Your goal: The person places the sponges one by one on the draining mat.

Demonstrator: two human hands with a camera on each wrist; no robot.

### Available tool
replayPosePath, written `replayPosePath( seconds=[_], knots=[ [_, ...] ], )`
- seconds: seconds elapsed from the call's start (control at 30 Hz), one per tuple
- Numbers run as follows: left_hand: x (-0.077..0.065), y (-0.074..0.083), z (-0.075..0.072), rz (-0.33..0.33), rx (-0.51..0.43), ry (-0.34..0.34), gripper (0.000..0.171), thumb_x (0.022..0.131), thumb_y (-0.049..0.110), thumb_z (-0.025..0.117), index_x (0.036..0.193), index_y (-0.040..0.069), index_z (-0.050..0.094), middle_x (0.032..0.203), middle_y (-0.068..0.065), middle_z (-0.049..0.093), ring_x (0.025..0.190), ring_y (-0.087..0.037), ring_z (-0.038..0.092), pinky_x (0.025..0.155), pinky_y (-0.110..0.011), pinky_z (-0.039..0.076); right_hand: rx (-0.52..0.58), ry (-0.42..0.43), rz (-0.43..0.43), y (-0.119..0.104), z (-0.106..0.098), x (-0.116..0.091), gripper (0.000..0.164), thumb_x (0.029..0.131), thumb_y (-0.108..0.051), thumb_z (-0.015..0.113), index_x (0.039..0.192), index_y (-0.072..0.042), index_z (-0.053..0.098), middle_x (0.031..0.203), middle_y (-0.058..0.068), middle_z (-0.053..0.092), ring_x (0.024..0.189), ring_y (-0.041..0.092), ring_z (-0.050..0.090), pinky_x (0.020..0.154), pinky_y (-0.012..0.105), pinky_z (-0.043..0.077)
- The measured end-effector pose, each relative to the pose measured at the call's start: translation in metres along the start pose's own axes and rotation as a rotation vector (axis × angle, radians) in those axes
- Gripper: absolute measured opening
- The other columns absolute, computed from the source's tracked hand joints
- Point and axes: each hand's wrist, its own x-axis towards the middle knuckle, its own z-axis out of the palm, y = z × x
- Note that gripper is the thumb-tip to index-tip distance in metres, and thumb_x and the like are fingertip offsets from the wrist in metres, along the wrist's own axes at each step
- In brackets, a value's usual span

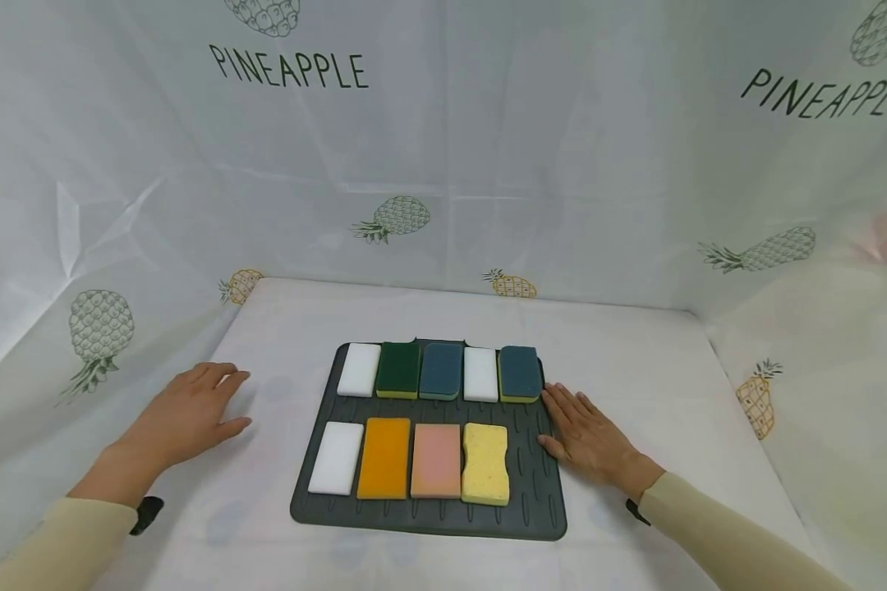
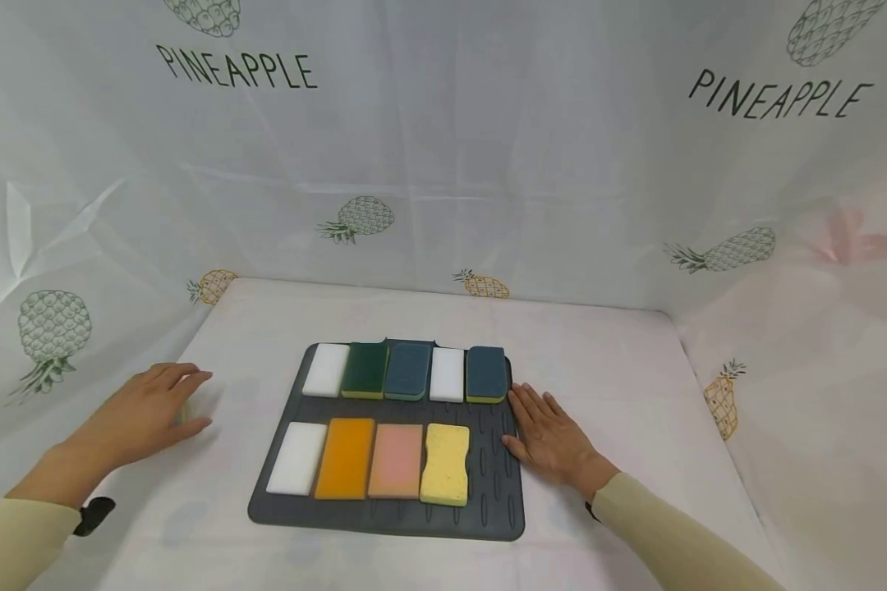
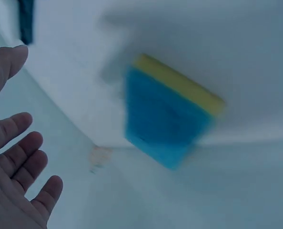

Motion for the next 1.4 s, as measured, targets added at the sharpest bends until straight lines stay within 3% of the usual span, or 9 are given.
replayPosePath(
  seconds=[0.2, 0.37, 0.53, 0.77, 1.2, 1.4],
  knots=[
    [-0.030, -0.044, 0.006, -0.105, -0.010, -0.128, 0.081, 0.089, 0.046, 0.083, 0.143, -0.008, 0.055, 0.141, -0.033, 0.052, 0.129, -0.053, 0.047, 0.103, -0.072, 0.043, -0.008, -0.029, 0.012, 0.000, -0.001, 0.001, 0.080, 0.109, -0.053, 0.049, 0.164, 0.003, 0.031, 0.172, 0.020, 0.030, 0.160, 0.038, 0.029, 0.129, 0.058, 0.029],
    [-0.040, -0.058, 0.014, -0.143, 0.010, -0.161, 0.087, 0.089, 0.051, 0.081, 0.143, -0.012, 0.052, 0.140, -0.036, 0.052, 0.128, -0.055, 0.047, 0.100, -0.073, 0.044, -0.012, -0.032, 0.015, -0.001, -0.001, 0.001, 0.080, 0.109, -0.052, 0.050, 0.163, 0.003, 0.032, 0.172, 0.020, 0.031, 0.159, 0.038, 0.030, 0.129, 0.058, 0.029],
    [-0.043, -0.062, 0.021, -0.151, 0.020, -0.159, 0.090, 0.089, 0.050, 0.082, 0.143, -0.014, 0.050, 0.140, -0.037, 0.051, 0.128, -0.056, 0.047, 0.099, -0.072, 0.045, -0.014, -0.029, 0.016, -0.002, -0.001, 0.001, 0.080, 0.109, -0.052, 0.050, 0.163, 0.003, 0.032, 0.171, 0.020, 0.031, 0.159, 0.038, 0.030, 0.128, 0.057, 0.029],
    [-0.044, -0.062, 0.025, -0.155, 0.037, -0.104, 0.095, 0.084, 0.047, 0.087, 0.140, -0.019, 0.048, 0.136, -0.040, 0.052, 0.123, -0.058, 0.049, 0.094, -0.072, 0.047, -0.018, -0.029, 0.020, -0.003, -0.002, 0.001, 0.080, 0.109, -0.052, 0.050, 0.163, 0.003, 0.033, 0.171, 0.020, 0.033, 0.158, 0.039, 0.032, 0.128, 0.057, 0.030],
    [-0.044, -0.057, 0.029, -0.158, 0.044, -0.031, 0.116, 0.073, 0.051, 0.094, 0.140, -0.026, 0.039, 0.133, -0.047, 0.050, 0.119, -0.062, 0.049, 0.100, -0.072, 0.045, -0.017, -0.019, 0.014, -0.003, -0.002, 0.001, 0.079, 0.109, -0.052, 0.050, 0.163, 0.004, 0.034, 0.170, 0.020, 0.033, 0.158, 0.039, 0.033, 0.128, 0.057, 0.031],
    [-0.042, -0.053, 0.030, -0.183, -0.013, -0.052, 0.130, 0.066, 0.054, 0.097, 0.144, -0.027, 0.032, 0.137, -0.047, 0.044, 0.122, -0.063, 0.044, 0.105, -0.074, 0.041, -0.012, -0.025, 0.017, -0.003, -0.003, 0.001, 0.079, 0.109, -0.052, 0.050, 0.163, 0.004, 0.033, 0.170, 0.020, 0.033, 0.158, 0.039, 0.033, 0.128, 0.057, 0.031]
  ],
)
